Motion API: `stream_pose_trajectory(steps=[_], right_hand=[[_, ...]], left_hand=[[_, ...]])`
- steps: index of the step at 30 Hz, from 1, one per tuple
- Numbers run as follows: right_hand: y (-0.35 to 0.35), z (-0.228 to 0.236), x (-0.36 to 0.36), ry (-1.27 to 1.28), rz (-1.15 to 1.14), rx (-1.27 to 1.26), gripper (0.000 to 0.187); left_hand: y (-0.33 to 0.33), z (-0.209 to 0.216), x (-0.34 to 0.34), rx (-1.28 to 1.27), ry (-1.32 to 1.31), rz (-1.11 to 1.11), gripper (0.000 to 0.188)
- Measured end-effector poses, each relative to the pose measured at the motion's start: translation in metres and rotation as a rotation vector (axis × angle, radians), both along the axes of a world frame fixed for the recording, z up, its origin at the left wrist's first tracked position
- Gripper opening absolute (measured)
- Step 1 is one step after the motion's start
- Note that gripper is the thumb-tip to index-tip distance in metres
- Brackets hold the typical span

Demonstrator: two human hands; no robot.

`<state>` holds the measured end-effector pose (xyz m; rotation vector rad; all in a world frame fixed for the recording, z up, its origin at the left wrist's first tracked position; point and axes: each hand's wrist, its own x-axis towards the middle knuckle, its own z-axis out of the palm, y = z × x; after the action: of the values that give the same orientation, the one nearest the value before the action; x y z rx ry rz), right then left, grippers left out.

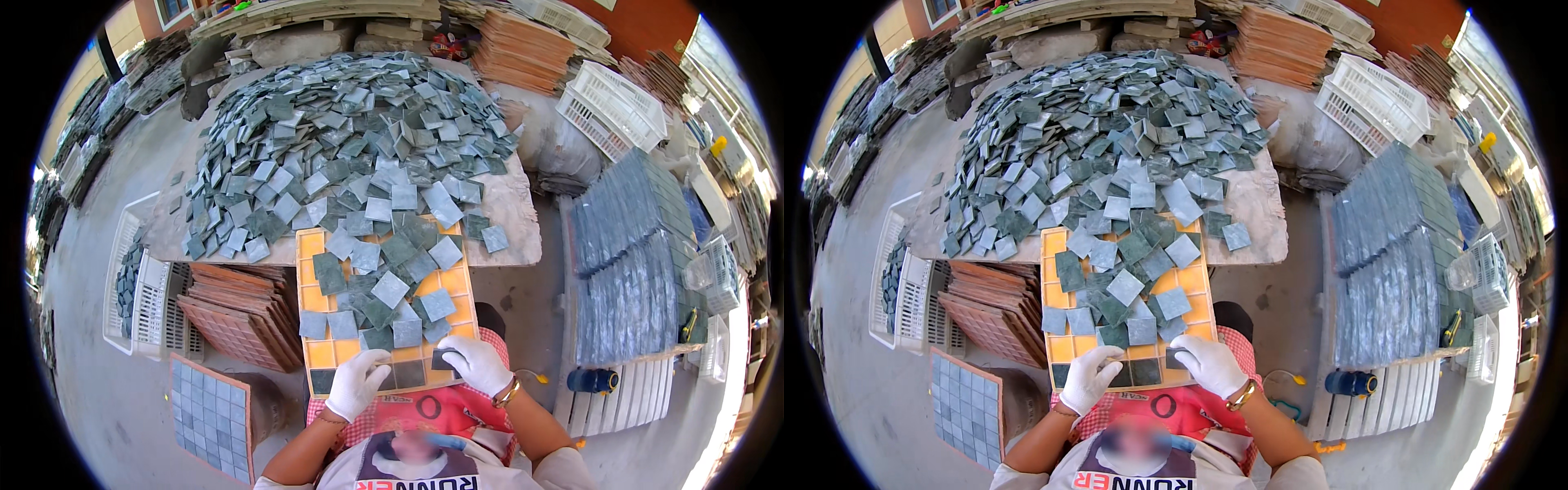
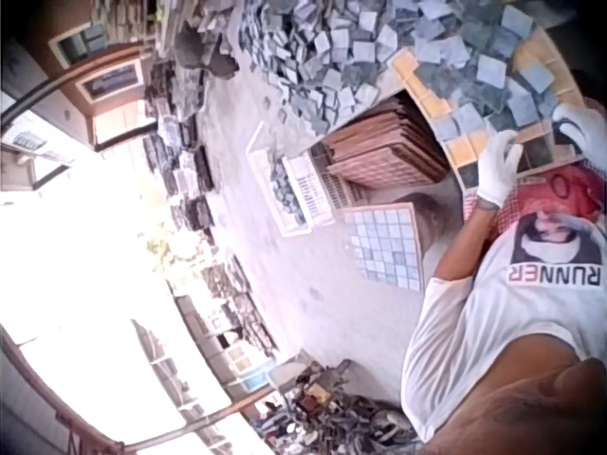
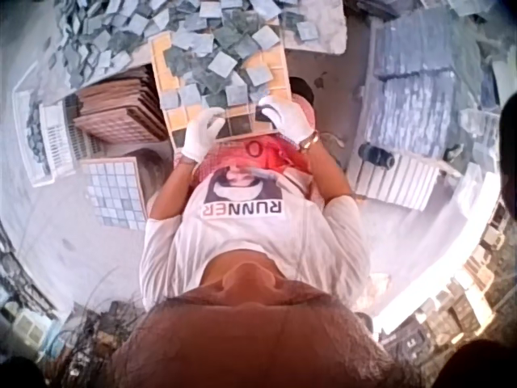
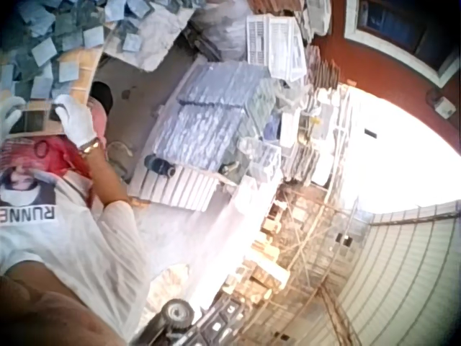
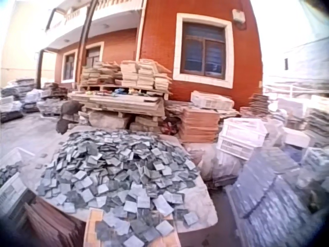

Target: The person places small square tiles onto a grid board, adjusting their positions to form a pattern. They repeatedly pick tiles from a pile, arrange them on the board, and stack completed boards nearby.

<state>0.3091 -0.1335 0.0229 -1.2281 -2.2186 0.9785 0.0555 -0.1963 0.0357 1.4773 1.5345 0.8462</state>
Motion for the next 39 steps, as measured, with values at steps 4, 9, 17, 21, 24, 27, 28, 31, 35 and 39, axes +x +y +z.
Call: stream_pose_trajectory(steps=[4, 9, 17, 21, 24, 27, 28, 31, 35, 39], right_hand=[[-0.005, -0.010, -0.001, -0.031, 0.029, 0.090, 0.022], [-0.020, 0.001, -0.007, -0.260, 0.076, 0.033, 0.030], [0.013, 0.022, 0.023, -0.105, -0.024, 0.111, 0.044], [0.037, 0.023, 0.020, -0.093, -0.092, 0.122, 0.045], [0.052, 0.013, 0.007, -0.143, 0.009, 0.256, 0.058], [0.065, 0.014, -0.003, -0.246, 0.099, 0.315, 0.067], [0.069, 0.017, -0.003, -0.249, 0.148, 0.295, 0.072], [0.080, 0.028, -0.005, -0.342, 0.299, 0.156, 0.071], [0.095, 0.018, -0.007, -0.285, 0.371, 0.099, 0.068], [0.105, 0.001, -0.001, -0.145, 0.345, 0.177, 0.054]], left_hand=[[0.000, -0.004, 0.008, 0.206, 0.251, -0.008, 0.034], [0.025, 0.004, 0.023, 0.394, 0.539, -0.131, 0.058], [0.051, -0.012, 0.021, 0.387, 0.692, -0.215, 0.058], [0.047, -0.005, 0.017, 0.378, 0.574, -0.135, 0.057], [0.036, -0.004, 0.006, 0.320, 0.493, -0.080, 0.062], [0.016, 0.004, -0.010, 0.295, 0.466, -0.072, 0.061], [0.009, 0.006, -0.014, 0.279, 0.445, -0.070, 0.061], [-0.013, 0.005, -0.024, 0.152, 0.460, -0.049, 0.059], [-0.028, -0.007, -0.024, 0.220, 0.443, -0.060, 0.060], [-0.020, -0.001, -0.005, 0.287, 0.397, -0.147, 0.062]])
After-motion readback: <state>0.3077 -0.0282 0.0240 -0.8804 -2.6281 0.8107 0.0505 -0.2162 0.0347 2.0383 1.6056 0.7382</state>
